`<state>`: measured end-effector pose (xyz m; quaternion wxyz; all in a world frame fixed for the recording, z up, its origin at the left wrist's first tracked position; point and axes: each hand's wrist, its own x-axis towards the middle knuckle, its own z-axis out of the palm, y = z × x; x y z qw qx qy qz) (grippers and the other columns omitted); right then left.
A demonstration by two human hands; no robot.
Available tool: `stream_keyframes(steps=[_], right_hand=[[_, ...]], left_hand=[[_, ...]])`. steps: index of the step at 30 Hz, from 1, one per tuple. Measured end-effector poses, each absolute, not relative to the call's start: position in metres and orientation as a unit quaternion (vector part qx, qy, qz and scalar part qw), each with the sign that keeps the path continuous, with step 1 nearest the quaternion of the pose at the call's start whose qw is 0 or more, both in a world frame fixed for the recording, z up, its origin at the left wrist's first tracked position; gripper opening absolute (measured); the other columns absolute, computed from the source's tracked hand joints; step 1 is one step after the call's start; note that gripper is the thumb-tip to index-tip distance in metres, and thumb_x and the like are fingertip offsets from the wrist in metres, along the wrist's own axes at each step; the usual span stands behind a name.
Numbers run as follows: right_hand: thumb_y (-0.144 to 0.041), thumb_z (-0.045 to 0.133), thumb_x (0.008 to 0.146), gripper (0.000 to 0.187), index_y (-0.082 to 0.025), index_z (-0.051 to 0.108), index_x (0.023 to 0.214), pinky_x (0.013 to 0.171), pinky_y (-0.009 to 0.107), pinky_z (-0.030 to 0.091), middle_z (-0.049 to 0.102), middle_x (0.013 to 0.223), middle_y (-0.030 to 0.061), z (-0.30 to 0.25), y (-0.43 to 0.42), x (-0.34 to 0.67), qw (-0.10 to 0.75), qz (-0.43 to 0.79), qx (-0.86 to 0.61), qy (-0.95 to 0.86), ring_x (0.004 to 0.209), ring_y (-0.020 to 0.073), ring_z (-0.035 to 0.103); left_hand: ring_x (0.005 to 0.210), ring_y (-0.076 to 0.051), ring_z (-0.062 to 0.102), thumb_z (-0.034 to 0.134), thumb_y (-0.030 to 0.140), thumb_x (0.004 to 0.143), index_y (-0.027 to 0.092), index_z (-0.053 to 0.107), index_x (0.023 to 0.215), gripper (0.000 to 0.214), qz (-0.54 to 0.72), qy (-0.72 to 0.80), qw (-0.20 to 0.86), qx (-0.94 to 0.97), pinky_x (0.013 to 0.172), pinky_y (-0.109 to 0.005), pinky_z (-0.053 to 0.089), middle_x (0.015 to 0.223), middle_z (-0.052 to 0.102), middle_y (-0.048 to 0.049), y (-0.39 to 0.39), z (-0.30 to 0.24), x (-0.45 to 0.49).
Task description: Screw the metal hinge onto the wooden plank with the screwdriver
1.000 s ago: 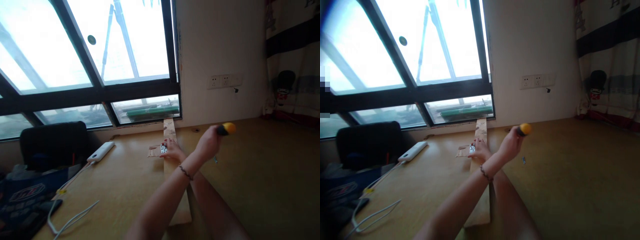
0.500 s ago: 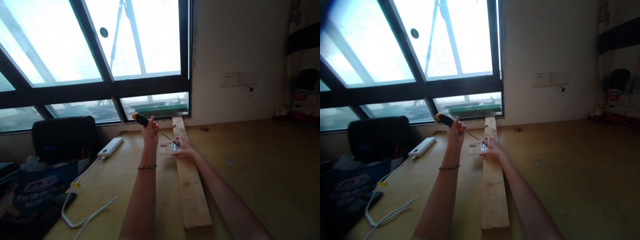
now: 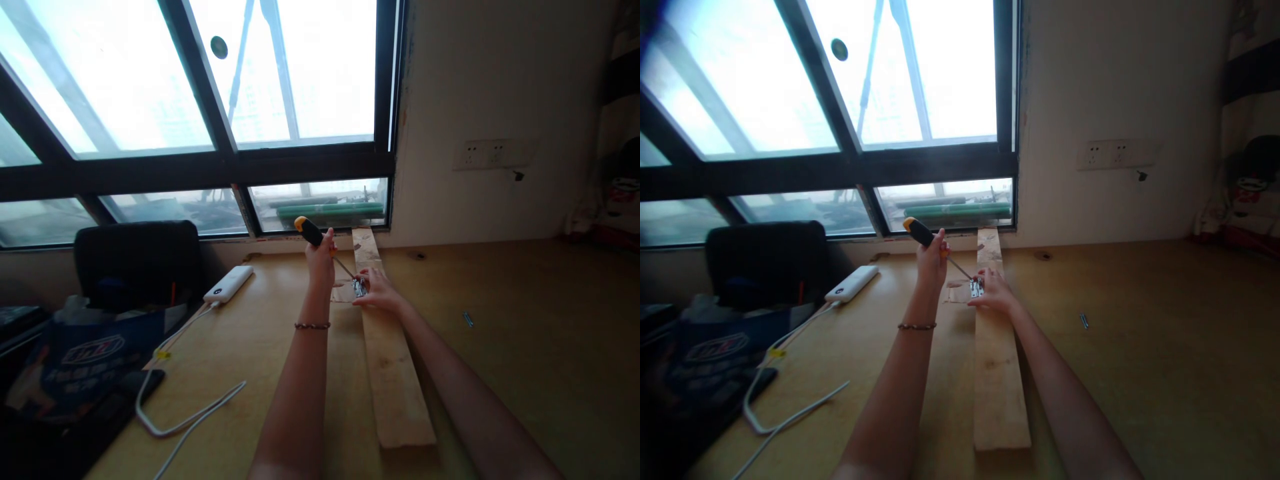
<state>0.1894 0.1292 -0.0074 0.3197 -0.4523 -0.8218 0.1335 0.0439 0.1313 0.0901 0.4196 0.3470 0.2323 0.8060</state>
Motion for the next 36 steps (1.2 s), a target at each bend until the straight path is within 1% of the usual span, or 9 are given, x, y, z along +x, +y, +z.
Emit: stream_keyframes(steps=[6,12,17,21,25,28,32,34,36], right_hand=[[-0.051,0.075,0.047,0.074,-0.018,0.053,0.109,0.088,0.037,0.037,0.052,0.111,0.0079,-0.009,0.131,0.19,0.319,0.123,-0.451,-0.824,0.102,0.0238,0.047],[-0.051,0.075,0.046,0.076,-0.017,0.051,0.111,0.088,0.037,0.038,0.052,0.113,0.0086,-0.011,0.134,0.189,0.322,0.131,-0.448,-0.824,0.103,0.0239,0.047],[-0.049,0.075,0.046,0.076,-0.019,0.051,0.111,0.09,0.039,0.037,0.051,0.113,0.0087,-0.011,0.135,0.189,0.314,0.135,-0.452,-0.824,0.105,0.0249,0.046],[-0.05,0.076,0.045,0.077,-0.019,0.052,0.111,0.092,0.039,0.036,0.048,0.114,0.0091,-0.012,0.135,0.189,0.315,0.135,-0.459,-0.82,0.107,0.0257,0.045],[-0.051,0.076,0.044,0.079,-0.018,0.051,0.111,0.092,0.04,0.035,0.048,0.114,0.0097,-0.013,0.136,0.188,0.319,0.133,-0.463,-0.816,0.107,0.0266,0.045],[-0.052,0.076,0.043,0.078,-0.018,0.051,0.109,0.09,0.039,0.036,0.048,0.113,0.0098,-0.013,0.136,0.187,0.322,0.131,-0.465,-0.814,0.105,0.0262,0.046],[-0.052,0.076,0.042,0.078,-0.017,0.05,0.107,0.089,0.039,0.037,0.05,0.111,0.0096,-0.012,0.135,0.186,0.328,0.129,-0.464,-0.813,0.104,0.0255,0.047],[-0.051,0.076,0.042,0.077,-0.017,0.05,0.106,0.089,0.039,0.036,0.05,0.111,0.0091,-0.012,0.134,0.186,0.327,0.132,-0.464,-0.813,0.104,0.0257,0.046],[-0.05,0.077,0.042,0.076,-0.019,0.049,0.106,0.089,0.04,0.036,0.05,0.111,0.0086,-0.011,0.133,0.186,0.328,0.138,-0.465,-0.811,0.104,0.0259,0.046]], left_hand=[[0.043,-0.004,0.038,0.07,0.029,0.061,0.016,0.045,0.06,0.028,0.8,0.243,0.407,0.368,0.045,-0.018,0.032,0.047,0.039,0.0071,0.134,0.086,0.046],[0.043,-0.004,0.039,0.069,0.032,0.062,0.016,0.046,0.06,0.028,0.796,0.256,0.391,0.384,0.045,-0.018,0.032,0.048,0.04,0.0069,0.134,0.083,0.049],[0.044,-0.005,0.042,0.069,0.033,0.062,0.015,0.048,0.06,0.028,0.764,0.286,0.37,0.444,0.046,-0.018,0.035,0.047,0.044,0.0055,0.13,0.085,0.052],[0.045,-0.008,0.05,0.073,0.032,0.056,0.015,0.052,0.06,0.027,0.714,0.326,0.341,0.517,0.046,-0.021,0.038,0.049,0.051,0.0025,0.124,0.09,0.055],[0.046,-0.014,0.055,0.076,0.03,0.051,0.015,0.053,0.056,0.029,0.662,0.353,0.321,0.577,0.045,-0.023,0.04,0.049,0.053,0.0007,0.12,0.092,0.058],[0.048,-0.016,0.057,0.076,0.032,0.052,0.015,0.053,0.055,0.028,0.65,0.374,0.287,0.596,0.045,-0.023,0.041,0.049,0.055,-0.0007,0.118,0.091,0.06],[0.049,-0.015,0.057,0.073,0.034,0.056,0.015,0.055,0.056,0.026,0.663,0.393,0.24,0.59,0.046,-0.023,0.038,0.052,0.056,-0.0016,0.118,0.088,0.06],[0.049,-0.014,0.055,0.073,0.034,0.056,0.015,0.056,0.056,0.025,0.674,0.402,0.211,0.583,0.047,-0.022,0.036,0.052,0.055,-0.0008,0.118,0.088,0.057],[0.049,-0.011,0.05,0.075,0.031,0.053,0.015,0.056,0.055,0.025,0.686,0.413,0.171,0.574,0.048,-0.021,0.033,0.053,0.053,0.0003,0.119,0.089,0.053]])
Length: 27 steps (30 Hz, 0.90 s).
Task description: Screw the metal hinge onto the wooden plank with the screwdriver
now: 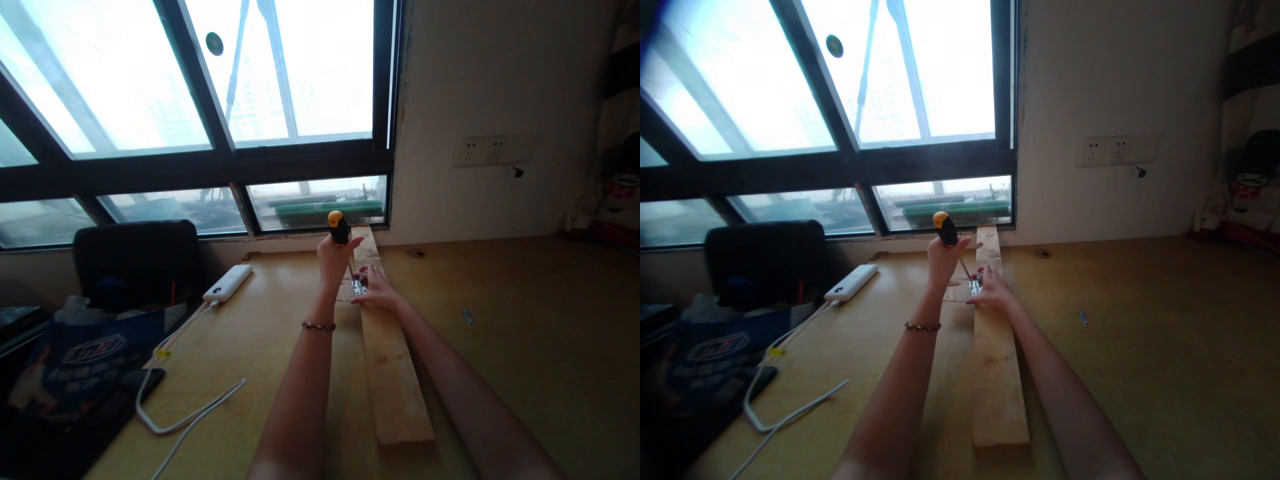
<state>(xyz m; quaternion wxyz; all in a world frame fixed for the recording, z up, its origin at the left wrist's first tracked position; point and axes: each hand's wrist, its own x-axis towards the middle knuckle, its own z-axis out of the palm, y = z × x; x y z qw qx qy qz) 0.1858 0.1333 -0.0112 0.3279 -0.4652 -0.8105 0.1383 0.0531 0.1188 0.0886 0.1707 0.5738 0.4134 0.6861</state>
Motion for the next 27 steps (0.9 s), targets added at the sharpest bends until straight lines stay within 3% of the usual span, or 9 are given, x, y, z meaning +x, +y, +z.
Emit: stream_keyframes(steps=[4,14,21,27], right_hand=[[-0.05,0.077,0.041,0.078,-0.019,0.049,0.107,0.09,0.04,0.036,0.05,0.111,0.009,-0.012,0.134,0.186,0.333,0.142,-0.465,-0.808,0.104,0.026,0.047],[-0.049,0.077,0.04,0.077,-0.019,0.048,0.105,0.088,0.039,0.036,0.051,0.108,0.008,-0.014,0.135,0.185,0.334,0.141,-0.473,-0.803,0.102,0.0254,0.049],[-0.049,0.078,0.038,0.079,-0.018,0.044,0.102,0.087,0.038,0.037,0.055,0.108,0.0087,-0.015,0.136,0.185,0.336,0.147,-0.476,-0.799,0.102,0.0257,0.049],[-0.05,0.078,0.039,0.079,-0.019,0.045,0.104,0.089,0.039,0.036,0.054,0.108,0.0084,-0.013,0.134,0.185,0.335,0.144,-0.473,-0.802,0.101,0.0249,0.05]], left_hand=[[0.051,-0.009,0.044,0.079,0.026,0.046,0.016,0.057,0.055,0.026,0.689,0.42,0.148,0.571,0.049,-0.02,0.03,0.056,0.052,0.0014,0.121,0.09,0.042],[0.053,-0.009,0.045,0.079,0.012,0.039,0.015,0.057,0.063,0.033,0.69,0.393,0.221,0.566,0.05,-0.019,0.031,0.055,0.053,0.0037,0.119,0.098,0.035],[0.065,-0.014,0.059,0.071,0.012,0.051,0.017,0.051,0.08,0.035,0.637,0.334,0.342,0.605,0.06,-0.023,0.043,0.07,0.062,-0.0021,0.123,0.092,0.039],[0.053,-0.01,0.049,0.069,0.009,0.05,0.017,0.051,0.069,0.028,0.677,0.389,0.255,0.571,0.052,-0.02,0.035,0.057,0.053,0.0036,0.131,0.088,0.033]])
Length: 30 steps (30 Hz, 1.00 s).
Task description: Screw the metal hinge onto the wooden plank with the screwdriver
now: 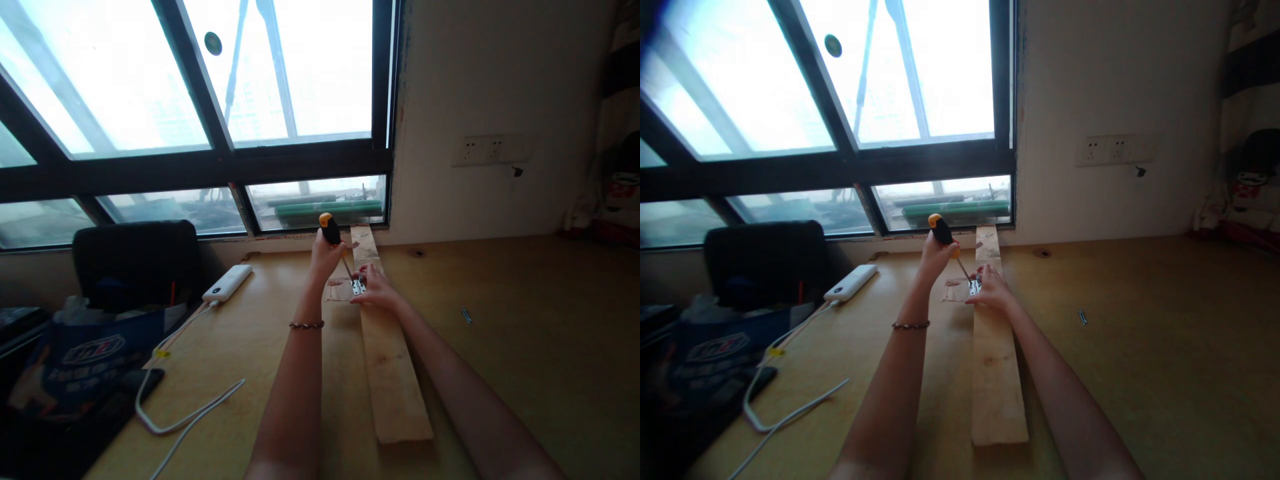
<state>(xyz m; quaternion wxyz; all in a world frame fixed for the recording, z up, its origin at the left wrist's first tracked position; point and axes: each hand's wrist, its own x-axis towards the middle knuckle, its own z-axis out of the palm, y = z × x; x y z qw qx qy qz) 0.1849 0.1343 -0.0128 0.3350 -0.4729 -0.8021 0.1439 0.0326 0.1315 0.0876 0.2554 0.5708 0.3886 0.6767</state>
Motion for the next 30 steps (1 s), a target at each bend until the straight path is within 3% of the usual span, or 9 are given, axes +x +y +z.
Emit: stream_keyframes(steps=[5,11,20,25,30], right_hand=[[-0.05,0.077,0.041,0.075,-0.019,0.048,0.104,0.089,0.038,0.036,0.05,0.112,0.0084,-0.011,0.134,0.186,0.325,0.145,-0.473,-0.806,0.103,0.0249,0.049],[-0.049,0.077,0.04,0.078,-0.018,0.045,0.104,0.089,0.038,0.036,0.053,0.109,0.0083,-0.013,0.135,0.185,0.328,0.147,-0.468,-0.808,0.103,0.0252,0.048],[-0.049,0.077,0.041,0.076,-0.018,0.045,0.101,0.086,0.037,0.037,0.055,0.104,0.0076,-0.012,0.132,0.183,0.329,0.118,-0.469,-0.811,0.1,0.0245,0.049],[-0.052,0.076,0.041,0.077,-0.017,0.047,0.103,0.087,0.037,0.037,0.052,0.108,0.0089,-0.014,0.135,0.184,0.322,0.118,-0.47,-0.813,0.1,0.0244,0.049],[-0.053,0.075,0.043,0.075,-0.018,0.049,0.104,0.089,0.038,0.035,0.05,0.11,0.0082,-0.011,0.133,0.186,0.322,0.123,-0.469,-0.813,0.1,0.0243,0.049]], left_hand=[[0.048,-0.009,0.037,0.078,0.015,0.039,0.017,0.043,0.047,0.035,0.662,0.469,0.195,0.551,0.045,-0.021,0.022,0.044,0.038,0.0064,0.135,0.087,0.024],[0.053,-0.01,0.043,0.078,0.017,0.04,0.017,0.051,0.056,0.031,0.65,0.469,0.179,0.571,0.048,-0.02,0.026,0.053,0.049,0.0043,0.132,0.089,0.023],[0.062,-0.015,0.057,0.069,0.011,0.048,0.017,0.045,0.073,0.035,0.616,0.369,0.378,0.584,0.056,-0.025,0.042,0.064,0.056,0.0,0.125,0.095,0.028],[0.057,-0.013,0.049,0.075,0.023,0.044,0.017,0.043,0.066,0.038,0.636,0.45,0.279,0.561,0.051,-0.023,0.037,0.056,0.044,0.0046,0.127,0.093,0.03],[0.054,-0.014,0.045,0.075,0.041,0.044,0.018,0.04,0.052,0.043,0.549,0.556,0.186,0.596,0.049,-0.026,0.03,0.05,0.039,0.0035,0.132,0.089,0.025]])
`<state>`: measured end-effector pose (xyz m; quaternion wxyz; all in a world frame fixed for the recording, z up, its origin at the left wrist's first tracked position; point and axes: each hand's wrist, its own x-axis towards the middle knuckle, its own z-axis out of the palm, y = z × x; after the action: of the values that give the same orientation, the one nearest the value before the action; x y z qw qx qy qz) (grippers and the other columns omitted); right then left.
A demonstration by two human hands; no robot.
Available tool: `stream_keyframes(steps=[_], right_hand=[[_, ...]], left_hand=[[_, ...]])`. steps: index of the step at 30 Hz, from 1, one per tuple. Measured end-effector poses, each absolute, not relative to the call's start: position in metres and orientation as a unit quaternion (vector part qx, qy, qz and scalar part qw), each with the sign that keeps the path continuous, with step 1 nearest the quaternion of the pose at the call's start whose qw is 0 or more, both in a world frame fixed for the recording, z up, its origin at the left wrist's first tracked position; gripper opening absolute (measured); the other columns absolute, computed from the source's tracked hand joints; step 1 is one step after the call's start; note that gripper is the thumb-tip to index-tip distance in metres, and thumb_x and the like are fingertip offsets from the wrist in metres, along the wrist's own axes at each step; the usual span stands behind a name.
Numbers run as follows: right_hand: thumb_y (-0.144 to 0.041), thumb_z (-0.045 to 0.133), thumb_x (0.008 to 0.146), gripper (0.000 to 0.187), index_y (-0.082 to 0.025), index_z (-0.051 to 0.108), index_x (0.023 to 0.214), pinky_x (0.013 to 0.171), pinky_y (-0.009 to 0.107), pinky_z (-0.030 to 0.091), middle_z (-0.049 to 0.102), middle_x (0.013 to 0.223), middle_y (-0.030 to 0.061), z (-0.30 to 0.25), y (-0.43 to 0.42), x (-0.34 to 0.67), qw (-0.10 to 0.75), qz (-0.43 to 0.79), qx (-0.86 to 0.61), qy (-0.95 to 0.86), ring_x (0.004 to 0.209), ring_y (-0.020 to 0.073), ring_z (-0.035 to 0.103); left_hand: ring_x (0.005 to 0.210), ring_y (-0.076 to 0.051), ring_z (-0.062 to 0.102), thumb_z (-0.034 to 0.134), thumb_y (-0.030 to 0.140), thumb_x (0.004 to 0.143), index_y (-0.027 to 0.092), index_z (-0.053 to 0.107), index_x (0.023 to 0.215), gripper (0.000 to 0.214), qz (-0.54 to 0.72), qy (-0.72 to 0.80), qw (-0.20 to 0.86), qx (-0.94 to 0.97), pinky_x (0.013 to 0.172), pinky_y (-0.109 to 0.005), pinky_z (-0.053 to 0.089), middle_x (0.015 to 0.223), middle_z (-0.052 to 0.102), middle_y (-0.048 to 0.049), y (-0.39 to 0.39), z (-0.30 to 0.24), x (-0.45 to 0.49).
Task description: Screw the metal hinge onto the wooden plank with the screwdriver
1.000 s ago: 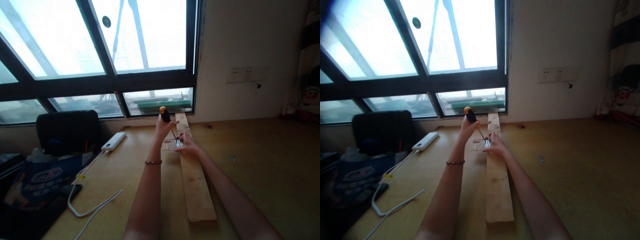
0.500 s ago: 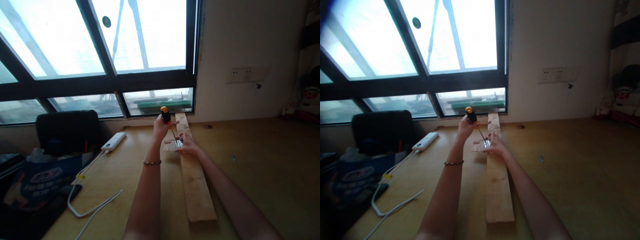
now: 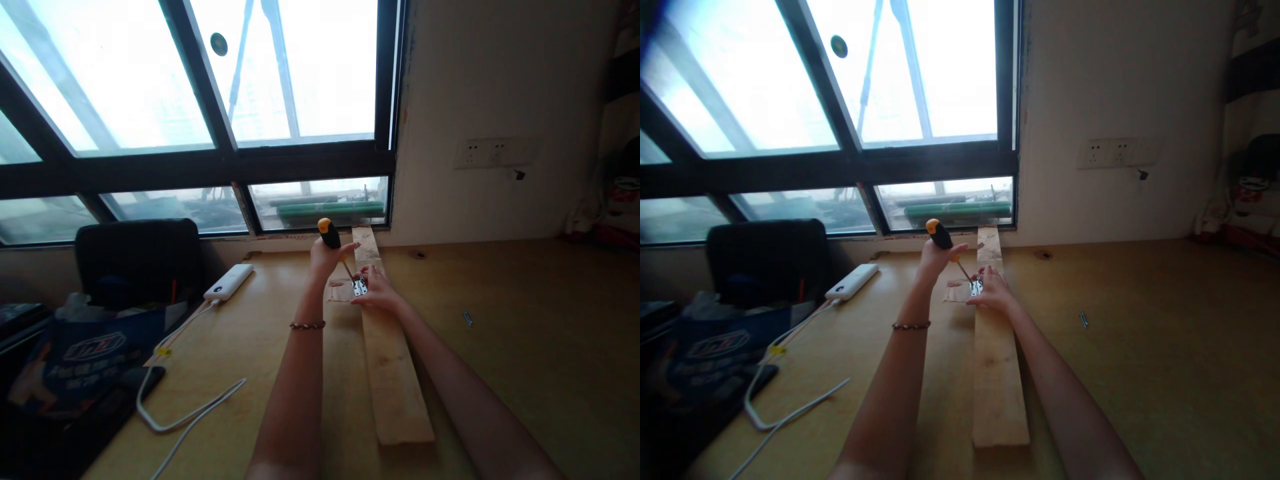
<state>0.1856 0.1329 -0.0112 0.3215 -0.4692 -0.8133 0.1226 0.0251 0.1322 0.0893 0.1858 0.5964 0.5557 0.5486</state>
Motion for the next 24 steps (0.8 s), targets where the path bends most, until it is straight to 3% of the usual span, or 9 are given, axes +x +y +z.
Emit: stream_keyframes(steps=[7,12,15,24], right_hand=[[-0.053,0.076,0.042,0.074,-0.018,0.049,0.101,0.088,0.038,0.035,0.05,0.11,0.0095,-0.013,0.135,0.185,0.325,0.124,-0.463,-0.815,0.1,0.0243,0.049],[-0.052,0.077,0.041,0.076,-0.018,0.047,0.102,0.088,0.038,0.035,0.051,0.11,0.0094,-0.016,0.135,0.185,0.334,0.128,-0.462,-0.812,0.1,0.0234,0.049],[-0.053,0.076,0.041,0.076,-0.018,0.047,0.102,0.088,0.038,0.035,0.051,0.11,0.0092,-0.016,0.135,0.185,0.333,0.122,-0.46,-0.814,0.1,0.0234,0.049],[-0.052,0.075,0.045,0.071,-0.019,0.051,0.103,0.087,0.037,0.037,0.049,0.11,0.0084,-0.013,0.132,0.187,0.329,0.118,-0.46,-0.817,0.099,0.0229,0.049]], left_hand=[[0.067,-0.02,0.055,0.077,0.033,0.043,0.019,0.046,0.06,0.039,0.589,0.574,0.11,0.558,0.058,-0.028,0.037,0.058,0.052,-0.0005,0.125,0.093,0.028],[0.071,-0.02,0.06,0.072,0.017,0.045,0.017,0.049,0.078,0.04,0.639,0.435,0.329,0.542,0.063,-0.031,0.043,0.07,0.062,-0.0031,0.123,0.095,0.026],[0.074,-0.022,0.061,0.062,0.009,0.048,0.014,0.052,0.077,0.031,0.629,0.367,0.431,0.533,0.063,-0.031,0.045,0.075,0.065,-0.0073,0.122,0.095,0.025],[0.079,-0.025,0.061,0.045,0.001,0.041,0.011,0.053,0.062,0.025,0.684,0.306,0.491,0.445,0.064,-0.031,0.043,0.067,0.064,-0.0081,0.117,0.105,0.024]])
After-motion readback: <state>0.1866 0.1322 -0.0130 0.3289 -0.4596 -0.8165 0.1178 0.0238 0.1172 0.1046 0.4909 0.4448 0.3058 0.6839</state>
